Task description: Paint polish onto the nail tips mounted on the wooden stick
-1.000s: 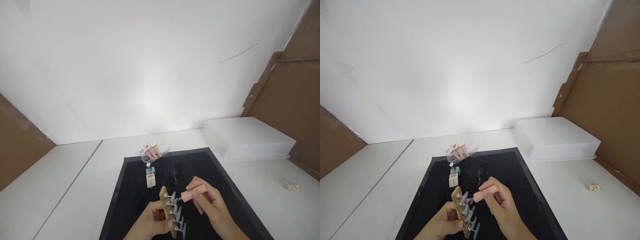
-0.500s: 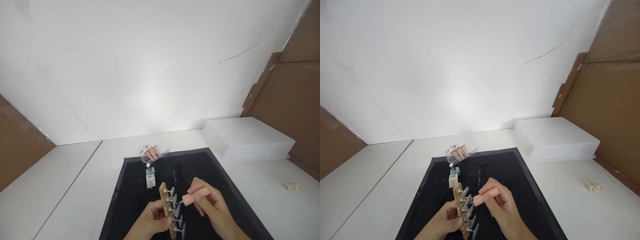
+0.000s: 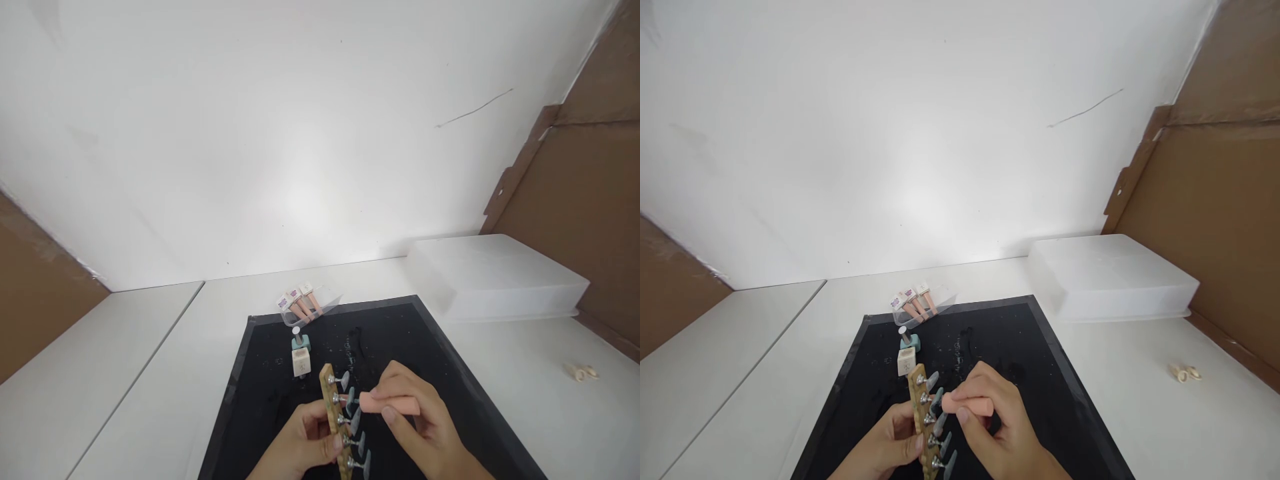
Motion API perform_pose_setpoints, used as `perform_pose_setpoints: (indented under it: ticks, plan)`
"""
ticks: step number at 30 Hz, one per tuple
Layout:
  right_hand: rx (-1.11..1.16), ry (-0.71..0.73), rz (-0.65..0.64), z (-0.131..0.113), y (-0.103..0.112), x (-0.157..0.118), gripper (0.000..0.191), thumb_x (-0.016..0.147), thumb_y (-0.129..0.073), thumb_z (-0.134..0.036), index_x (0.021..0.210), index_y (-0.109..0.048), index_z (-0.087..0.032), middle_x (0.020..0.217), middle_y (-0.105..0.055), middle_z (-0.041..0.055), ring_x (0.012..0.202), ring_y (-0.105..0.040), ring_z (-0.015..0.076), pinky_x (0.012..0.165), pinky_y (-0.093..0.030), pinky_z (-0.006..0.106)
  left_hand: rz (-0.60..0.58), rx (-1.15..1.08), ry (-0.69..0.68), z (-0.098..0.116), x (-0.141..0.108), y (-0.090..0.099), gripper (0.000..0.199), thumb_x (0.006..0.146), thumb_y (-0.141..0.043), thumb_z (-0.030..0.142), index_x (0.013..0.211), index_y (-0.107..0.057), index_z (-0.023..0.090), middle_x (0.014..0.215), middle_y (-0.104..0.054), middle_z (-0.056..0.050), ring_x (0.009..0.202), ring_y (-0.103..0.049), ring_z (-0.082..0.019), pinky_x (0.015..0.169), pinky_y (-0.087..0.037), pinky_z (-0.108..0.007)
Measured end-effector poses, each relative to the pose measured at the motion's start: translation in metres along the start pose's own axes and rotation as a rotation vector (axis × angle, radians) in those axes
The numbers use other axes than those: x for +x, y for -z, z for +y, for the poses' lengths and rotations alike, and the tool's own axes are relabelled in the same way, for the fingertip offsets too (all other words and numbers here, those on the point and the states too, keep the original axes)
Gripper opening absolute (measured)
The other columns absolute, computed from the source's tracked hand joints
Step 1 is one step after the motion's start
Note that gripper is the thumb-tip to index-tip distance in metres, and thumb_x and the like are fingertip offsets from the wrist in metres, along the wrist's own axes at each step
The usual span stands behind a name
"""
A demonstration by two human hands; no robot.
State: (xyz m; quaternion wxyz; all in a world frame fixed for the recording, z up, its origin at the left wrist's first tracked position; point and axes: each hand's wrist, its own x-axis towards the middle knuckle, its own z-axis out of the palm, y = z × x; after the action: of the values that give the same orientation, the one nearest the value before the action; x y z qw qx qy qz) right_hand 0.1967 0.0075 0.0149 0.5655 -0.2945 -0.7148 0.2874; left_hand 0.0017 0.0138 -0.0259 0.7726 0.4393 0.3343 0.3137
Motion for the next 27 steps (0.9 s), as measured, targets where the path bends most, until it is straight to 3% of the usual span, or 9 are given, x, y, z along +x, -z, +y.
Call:
perform_pose_setpoints:
  ticks: [4, 8, 27]
  plan:
    - [-0.087, 0.152, -0.017, 0.0002, -0.0004, 0.0011, 0.034, 0.073, -0.049, -0.001, 0.098, -0.061, -0.02, 0.065, -0.054, 0.0013, 0.053, -0.051, 0.0153, 0.045, -0.04, 0.025, -0.004, 0.005, 0.008, 0.0005, 0.0011, 0.0006, 0.036, 0.059, -0.075, 0.04, 0.083, -0.069, 0.013, 0.07, -0.051, -0.001, 0.066, -0.043, -0.011, 0.062, -0.032, -0.023]
    - [-0.194, 0.243, -0.004, -0.0004, -0.001, -0.0001, 0.033, 0.073, -0.049, -0.001, 0.098, -0.061, -0.018, 0.063, -0.055, 0.0018, 0.05, -0.052, 0.0146, 0.042, -0.04, 0.024, -0.009, 0.0, 0.005, 0.0011, 0.0008, -0.001, 0.035, 0.059, -0.076, 0.039, 0.081, -0.069, 0.013, 0.07, -0.051, -0.001, 0.067, -0.044, -0.011, 0.064, -0.033, -0.024]
    - [-0.387, 0.298, -0.037, 0.0063, -0.0005, -0.0056, 0.043, 0.072, -0.049, -0.002, 0.111, -0.055, -0.02, 0.063, -0.057, 0.0027, 0.048, -0.054, 0.0159, 0.041, -0.041, 0.025, -0.028, -0.025, 0.01, -0.0006, 0.0015, -0.0012, 0.032, 0.059, -0.076, 0.037, 0.081, -0.071, 0.014, 0.068, -0.052, 0.0, 0.067, -0.044, -0.012, 0.069, -0.034, -0.025]
